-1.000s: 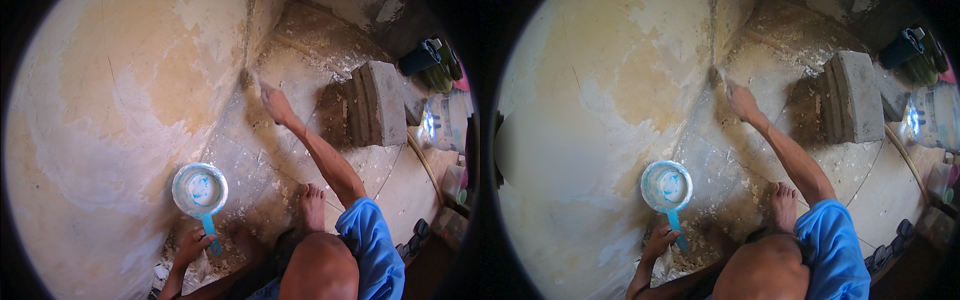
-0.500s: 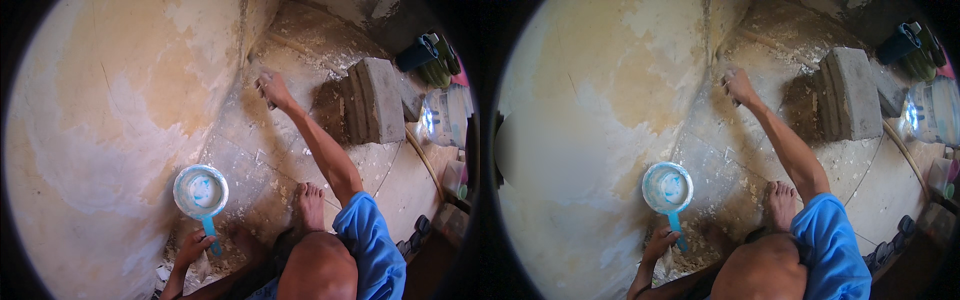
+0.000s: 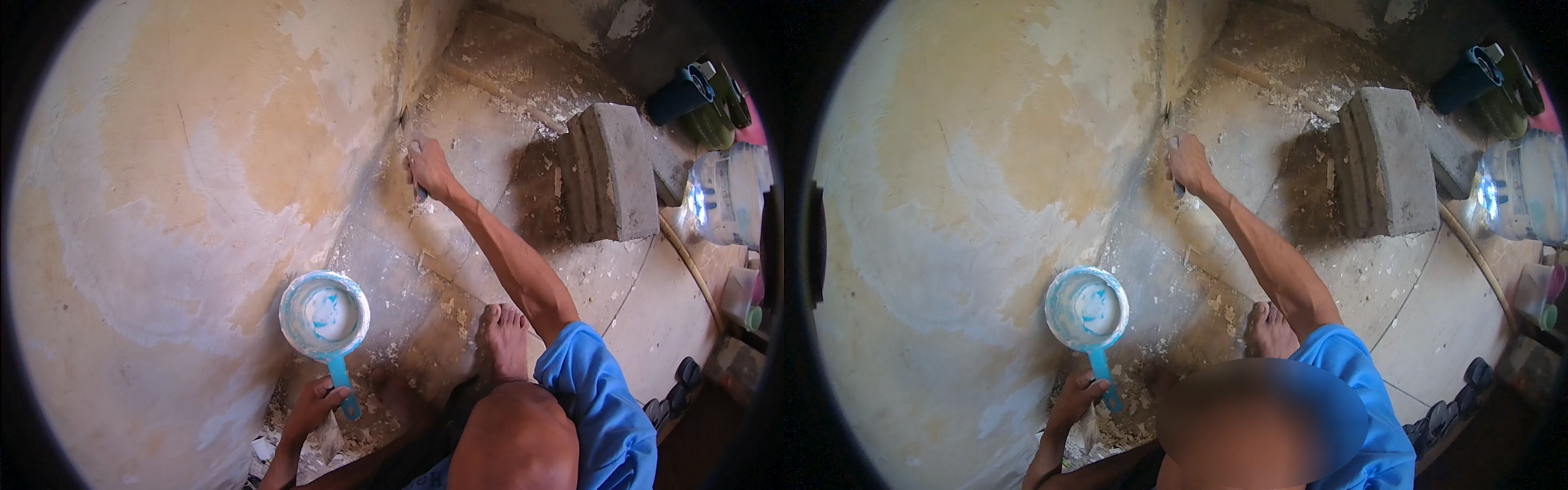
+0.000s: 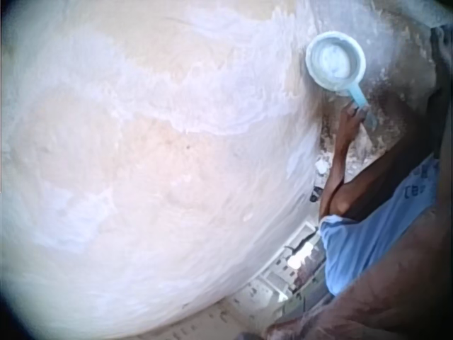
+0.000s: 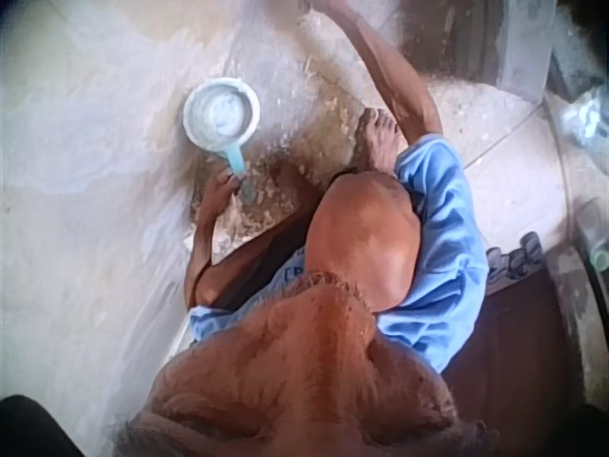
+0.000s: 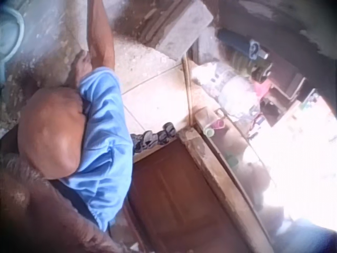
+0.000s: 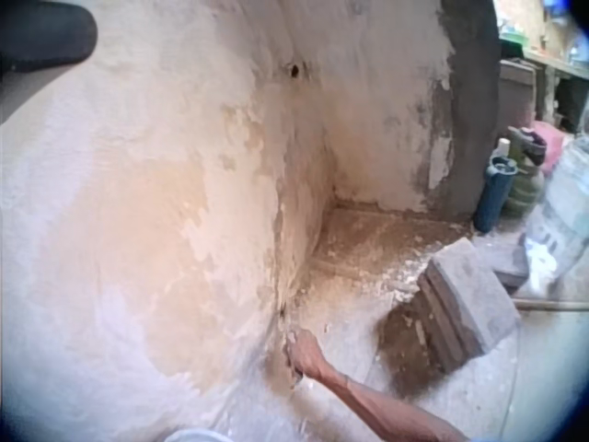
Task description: The person applies patching compound to a damaged wall using a putty knife. They scoop the material from a small blue bucket and smooth it over the surface of the wall, working along the corner and flat sections.
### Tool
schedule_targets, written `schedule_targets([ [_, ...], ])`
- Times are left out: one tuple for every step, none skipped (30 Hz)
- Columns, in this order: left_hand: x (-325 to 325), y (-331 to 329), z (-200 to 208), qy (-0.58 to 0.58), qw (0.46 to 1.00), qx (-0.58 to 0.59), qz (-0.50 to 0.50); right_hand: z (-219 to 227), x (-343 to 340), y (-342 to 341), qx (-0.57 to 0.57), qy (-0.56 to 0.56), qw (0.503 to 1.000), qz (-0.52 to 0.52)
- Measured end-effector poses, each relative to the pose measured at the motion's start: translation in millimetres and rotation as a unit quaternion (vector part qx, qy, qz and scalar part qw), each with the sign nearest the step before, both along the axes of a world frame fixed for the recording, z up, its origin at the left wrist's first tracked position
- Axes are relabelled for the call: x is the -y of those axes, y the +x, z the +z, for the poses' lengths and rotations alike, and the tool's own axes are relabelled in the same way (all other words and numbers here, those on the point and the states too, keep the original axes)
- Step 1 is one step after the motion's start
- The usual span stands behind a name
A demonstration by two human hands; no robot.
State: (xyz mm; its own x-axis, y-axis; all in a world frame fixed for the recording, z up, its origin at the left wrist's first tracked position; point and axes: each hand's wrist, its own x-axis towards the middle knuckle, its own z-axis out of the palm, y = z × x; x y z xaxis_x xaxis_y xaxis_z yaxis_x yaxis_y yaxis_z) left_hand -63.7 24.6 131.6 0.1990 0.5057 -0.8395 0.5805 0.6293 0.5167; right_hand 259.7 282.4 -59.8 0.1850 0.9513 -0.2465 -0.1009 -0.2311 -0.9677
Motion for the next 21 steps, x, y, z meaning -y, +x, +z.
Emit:
schedule_targets([
  [0.7,-1.7,-0.9,-0.001,1.000,0.002,-0.002,-5.2,-0.4,6.4,-0.005,-0.016,1.000,-0.008],
  [2.8,-4.9,-2.6,-0.002,1.000,0.001,-0.002,-0.1,0.1,15.8,-0.011,-0.031,0.999,-0.014],
  [6.2,-8.3,-3.1,-0.009,1.000,-0.001,-0.001,6.9,3.2,19.2,-0.020,-0.053,0.998,-0.019],
  [7.0,-7.9,-1.5,-0.007,1.000,-0.009,0.002,14.8,1.0,19.2,-0.050,-0.011,0.996,-0.079],
  [3.4,-2.5,0.0,-0.005,1.000,-0.010,-0.003,8.2,0.7,19.8,-0.018,0.028,0.996,-0.077],
  [0.5,2.5,0.7,0.002,1.000,-0.011,-0.006,0.8,-4.2,17.0,0.013,0.072,0.995,-0.071],
  [0.1,0.9,-3.4,-0.001,1.000,-0.004,-0.005,-6.3,-8.7,13.6,0.045,0.116,0.990,-0.065],
  [2.0,-4.8,-8.0,0.000,1.000,-0.001,0.000,-4.1,-7.4,-2.3,0.025,0.064,0.995,-0.069],
  [4.2,-8.2,-10.3,0.001,1.000,0.003,0.005,-2.3,-3.8,-3.0,0.017,0.028,0.999,-0.042],
  [7.1,-9.6,-10.3,-0.001,1.000,-0.009,-0.005,-0.3,-0.5,-1.0,0.008,-0.008,1.000,-0.016],
  [7.1,-9.7,-8.8,0.000,1.000,-0.025,-0.015,5.7,1.8,-0.5,-0.002,-0.042,0.999,0.010],
  [7.4,-10.5,-8.1,0.000,0.999,-0.040,-0.026,11.7,4.4,1.2,0.013,-0.021,1.000,-0.011],
  [9.3,-13.1,-9.5,0.005,0.999,-0.034,-0.019,18.7,-0.1,3.1,0.014,0.018,0.999,-0.037],
  [12.7,-15.7,-11.9,0.004,0.999,-0.028,-0.016,28.6,0.2,6.8,0.015,0.050,0.997,-0.064],
  [14.1,-17.3,-13.7,0.003,1.000,-0.021,-0.012,34.0,0.5,9.4,0.017,0.083,0.992,-0.091],
  [13.4,-18.3,-14.9,-0.001,1.000,-0.021,-0.009,29.5,-3.4,11.6,0.025,0.071,0.994,-0.080],
  [12.7,-17.9,-16.0,-0.002,1.000,-0.019,-0.005,27.4,-10.9,14.8,0.035,0.063,0.995,-0.068],
  [12.1,-17.5,-17.0,-0.003,1.000,-0.018,-0.001,25.0,-15.7,18.0,0.044,0.055,0.996,-0.056],
  [11.9,-17.6,-17.9,-0.006,1.000,-0.015,-0.005,20.8,-11.4,24.1,0.074,0.043,0.996,-0.006],
  [11.4,-18.7,-19.6,-0.006,1.000,-0.013,-0.006,22.1,-3.9,31.5,0.104,0.036,0.993,0.047],
  [12.1,-20.0,-19.5,-0.010,1.000,-0.012,-0.007,19.4,4.8,37.9,0.132,0.023,0.986,0.099],
])
